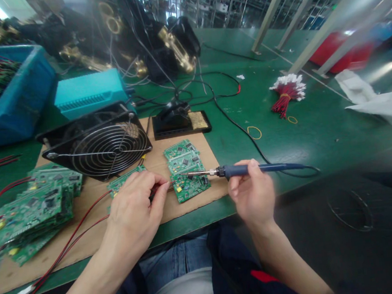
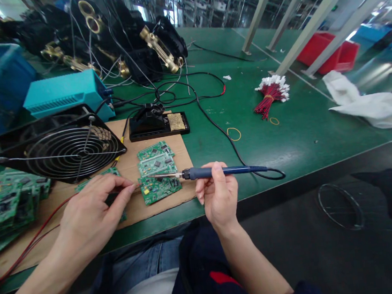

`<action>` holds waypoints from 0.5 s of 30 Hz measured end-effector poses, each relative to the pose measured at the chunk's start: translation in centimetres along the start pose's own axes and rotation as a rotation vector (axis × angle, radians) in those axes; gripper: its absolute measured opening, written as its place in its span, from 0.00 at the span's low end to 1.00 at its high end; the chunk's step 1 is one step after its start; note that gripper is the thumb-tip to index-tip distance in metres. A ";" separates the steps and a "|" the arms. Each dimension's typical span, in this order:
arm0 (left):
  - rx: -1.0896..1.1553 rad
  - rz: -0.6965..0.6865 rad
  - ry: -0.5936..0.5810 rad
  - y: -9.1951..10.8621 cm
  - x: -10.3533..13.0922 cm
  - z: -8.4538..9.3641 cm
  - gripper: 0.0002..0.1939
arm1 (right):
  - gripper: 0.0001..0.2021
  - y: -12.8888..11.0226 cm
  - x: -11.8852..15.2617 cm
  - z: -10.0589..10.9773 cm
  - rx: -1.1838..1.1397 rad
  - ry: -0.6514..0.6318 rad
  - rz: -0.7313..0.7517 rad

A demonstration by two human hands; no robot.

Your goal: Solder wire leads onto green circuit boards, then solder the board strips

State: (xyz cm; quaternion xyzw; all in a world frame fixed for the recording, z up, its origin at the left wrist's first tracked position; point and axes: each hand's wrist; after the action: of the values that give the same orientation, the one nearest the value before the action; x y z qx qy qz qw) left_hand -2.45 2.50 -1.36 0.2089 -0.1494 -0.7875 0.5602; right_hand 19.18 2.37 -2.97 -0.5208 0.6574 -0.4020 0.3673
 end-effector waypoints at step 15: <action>0.056 0.088 -0.051 0.0 0.0 0.0 0.11 | 0.17 0.0 0.2 0.1 0.035 -0.093 -0.012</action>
State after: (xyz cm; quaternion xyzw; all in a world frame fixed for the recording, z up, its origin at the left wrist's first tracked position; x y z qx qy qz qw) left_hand -2.46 2.50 -1.36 0.1974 -0.1948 -0.7627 0.5843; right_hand 19.24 2.19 -3.02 -0.5366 0.6293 -0.3910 0.4040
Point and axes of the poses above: each hand's wrist, its own x-axis away from the middle knuckle, its own z-axis out of the back of the hand, y = z × x, and after that the axes turned 10 degrees about -y, right-handed
